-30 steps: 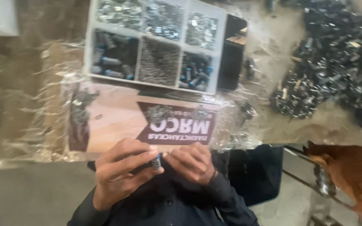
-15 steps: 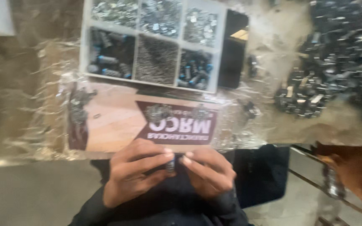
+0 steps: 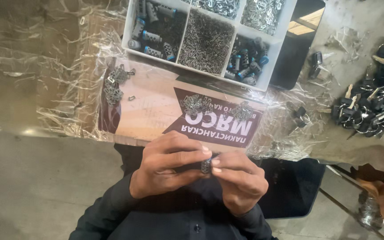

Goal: The person sits at a workbench covered with piles of small metal fittings and picks individual components from a compartment organizer box. They fit and press the small metal parts together by hand, assembling complete fittings one at a time and setting them on the bench.

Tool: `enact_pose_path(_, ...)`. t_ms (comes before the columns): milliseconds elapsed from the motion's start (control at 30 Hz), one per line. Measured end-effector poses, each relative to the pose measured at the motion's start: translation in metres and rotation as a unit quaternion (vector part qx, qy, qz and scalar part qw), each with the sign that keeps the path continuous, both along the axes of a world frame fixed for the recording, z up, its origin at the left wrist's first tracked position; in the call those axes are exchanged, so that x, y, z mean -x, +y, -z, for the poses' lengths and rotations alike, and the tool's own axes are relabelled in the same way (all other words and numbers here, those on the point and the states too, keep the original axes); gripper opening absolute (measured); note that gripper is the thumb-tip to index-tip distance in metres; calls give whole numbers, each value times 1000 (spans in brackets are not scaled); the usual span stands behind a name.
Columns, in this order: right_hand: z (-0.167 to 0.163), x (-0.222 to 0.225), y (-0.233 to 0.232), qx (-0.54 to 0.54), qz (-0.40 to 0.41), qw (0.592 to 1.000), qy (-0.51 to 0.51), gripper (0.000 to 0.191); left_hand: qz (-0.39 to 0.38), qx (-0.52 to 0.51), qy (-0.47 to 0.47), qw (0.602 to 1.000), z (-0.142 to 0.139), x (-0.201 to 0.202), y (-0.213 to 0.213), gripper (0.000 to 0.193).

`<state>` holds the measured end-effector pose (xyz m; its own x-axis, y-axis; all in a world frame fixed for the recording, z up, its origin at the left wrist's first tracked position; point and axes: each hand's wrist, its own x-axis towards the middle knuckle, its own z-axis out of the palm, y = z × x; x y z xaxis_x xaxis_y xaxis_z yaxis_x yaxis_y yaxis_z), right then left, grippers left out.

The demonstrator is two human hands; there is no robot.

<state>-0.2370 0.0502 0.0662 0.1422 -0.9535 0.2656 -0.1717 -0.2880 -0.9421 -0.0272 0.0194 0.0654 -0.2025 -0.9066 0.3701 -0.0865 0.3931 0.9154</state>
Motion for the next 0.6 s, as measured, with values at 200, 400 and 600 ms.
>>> enact_pose_path(200, -5, -7, -6, 30, 36, 998, 34, 26, -2, 0, -17, 1000, 1, 2, -1, 49)
enact_pose_path(400, -5, 0, -8, 13, 22, 998, 49, 26, 11, 4, -33, 999, 3, 2, -2, 49)
enact_pose_path(600, -4, 7, -5, -110, -10, 994, -26, 22, 4, 24, -64, 998, 4, 3, -2, 47)
